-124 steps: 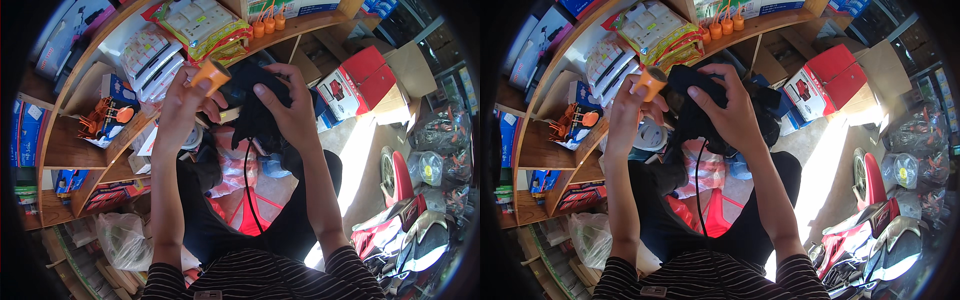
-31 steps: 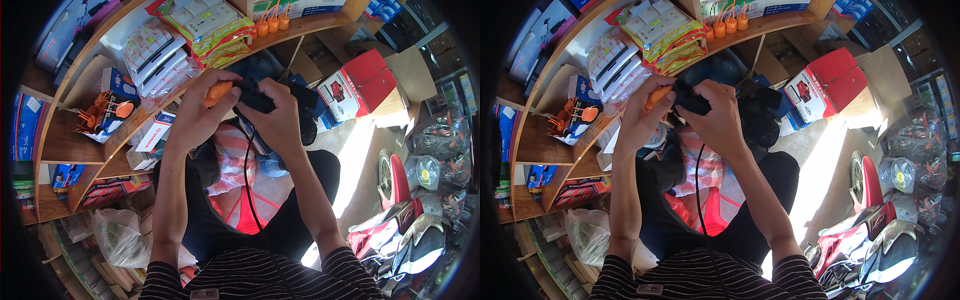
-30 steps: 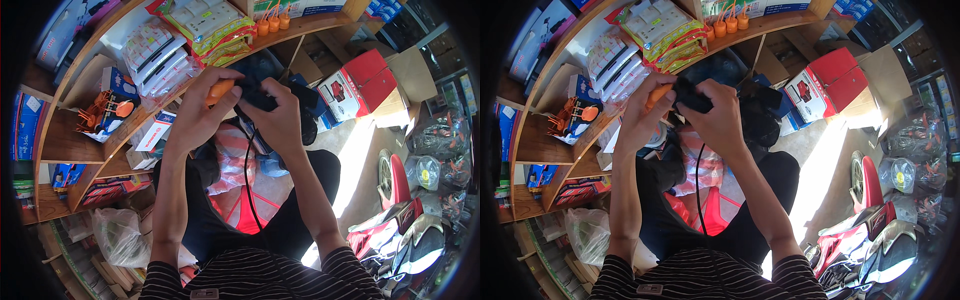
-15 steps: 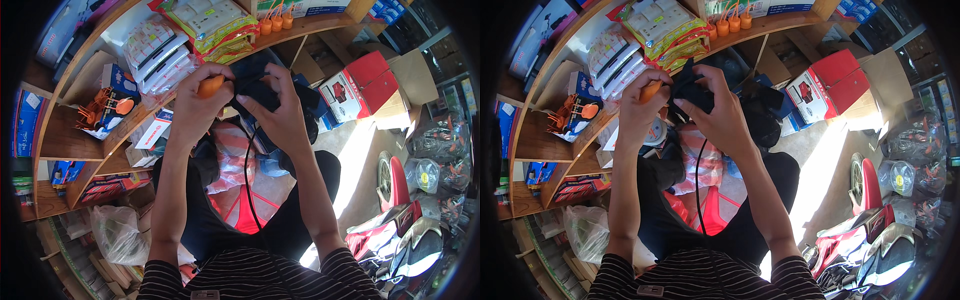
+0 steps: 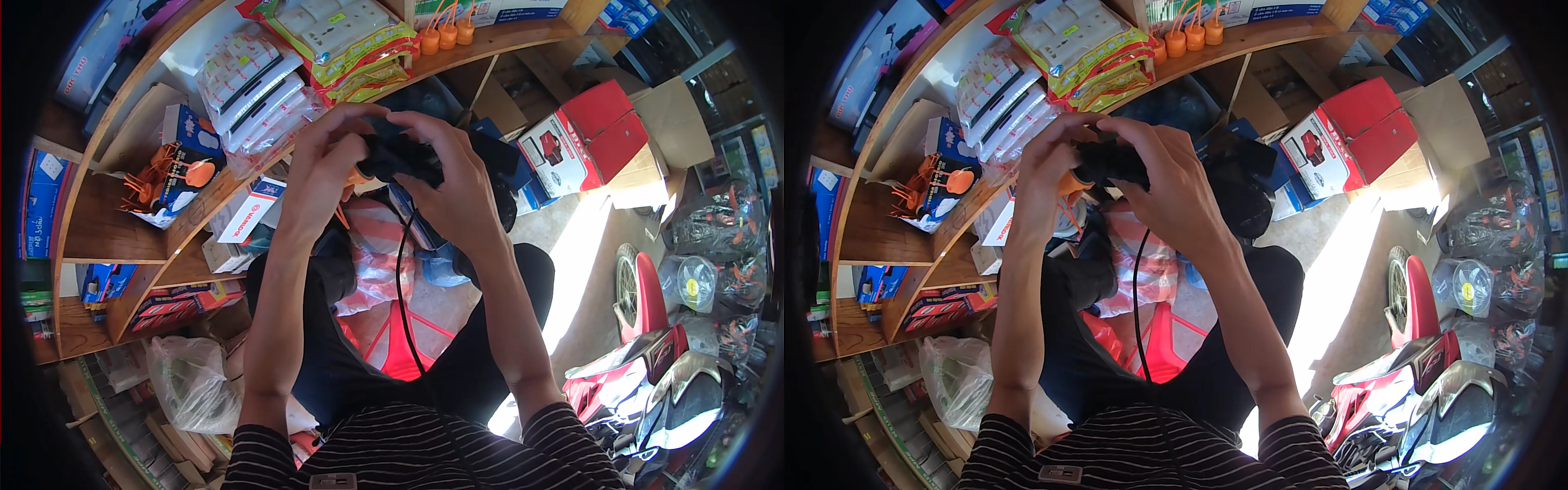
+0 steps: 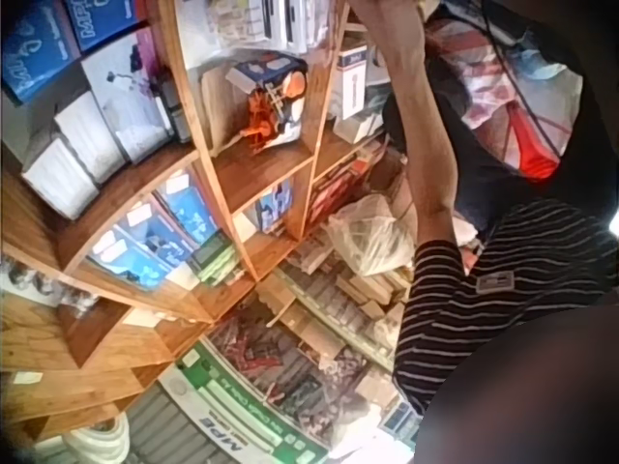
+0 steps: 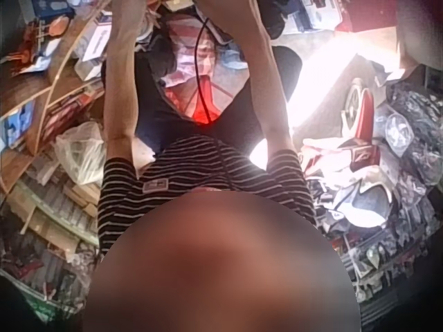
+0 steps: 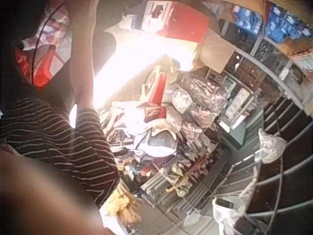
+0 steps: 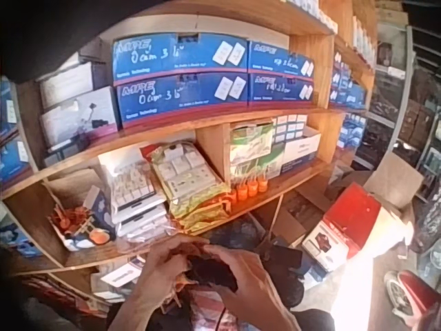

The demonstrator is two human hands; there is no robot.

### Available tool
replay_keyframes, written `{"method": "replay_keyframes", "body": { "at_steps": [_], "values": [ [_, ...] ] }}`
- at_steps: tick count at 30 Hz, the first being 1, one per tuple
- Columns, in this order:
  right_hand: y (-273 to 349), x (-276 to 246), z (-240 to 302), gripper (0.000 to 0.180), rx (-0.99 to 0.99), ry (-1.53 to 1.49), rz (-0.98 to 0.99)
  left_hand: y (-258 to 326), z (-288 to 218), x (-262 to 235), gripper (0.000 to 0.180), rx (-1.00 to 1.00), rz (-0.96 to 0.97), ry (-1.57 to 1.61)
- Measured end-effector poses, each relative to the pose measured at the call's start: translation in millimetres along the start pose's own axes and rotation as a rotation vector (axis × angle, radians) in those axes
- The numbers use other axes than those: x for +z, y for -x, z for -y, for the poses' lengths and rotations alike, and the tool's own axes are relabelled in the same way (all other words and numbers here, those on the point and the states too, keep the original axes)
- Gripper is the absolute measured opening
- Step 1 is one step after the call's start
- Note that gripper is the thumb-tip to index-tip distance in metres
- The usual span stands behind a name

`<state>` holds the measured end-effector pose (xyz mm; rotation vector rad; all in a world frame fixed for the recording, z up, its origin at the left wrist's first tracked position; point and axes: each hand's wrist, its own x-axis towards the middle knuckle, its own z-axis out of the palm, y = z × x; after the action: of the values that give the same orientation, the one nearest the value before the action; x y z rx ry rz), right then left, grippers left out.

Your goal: Placing a small orange electronic component into a black fabric sleeve or pouch.

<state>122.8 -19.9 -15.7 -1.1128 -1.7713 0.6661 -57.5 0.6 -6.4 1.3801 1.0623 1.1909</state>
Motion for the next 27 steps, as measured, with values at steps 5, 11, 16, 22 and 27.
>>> {"method": "replay_keyframes", "body": {
  "at_steps": [5,11,16,22,27],
  "values": [
    [0,1,-7,0.066,-0.105,-0.006,0.002,-3,5,0,0.028,-0.100,-0.029,0.054],
    [1,2,-5,0.067,-0.137,0.063,0.024,-3,5,3,0.022,-0.042,-0.028,0.032],
    [0,6,-6,0.056,-0.220,0.051,-0.021,-3,12,-2,0.028,0.051,-0.039,-0.043],
    [5,12,-12,0.033,0.017,0.030,0.044,5,-3,13,0.040,0.134,-0.087,-0.414],
    [7,20,-7,0.027,0.266,-0.157,0.046,4,-4,13,0.039,0.365,-0.119,-0.741]
  ]
}}
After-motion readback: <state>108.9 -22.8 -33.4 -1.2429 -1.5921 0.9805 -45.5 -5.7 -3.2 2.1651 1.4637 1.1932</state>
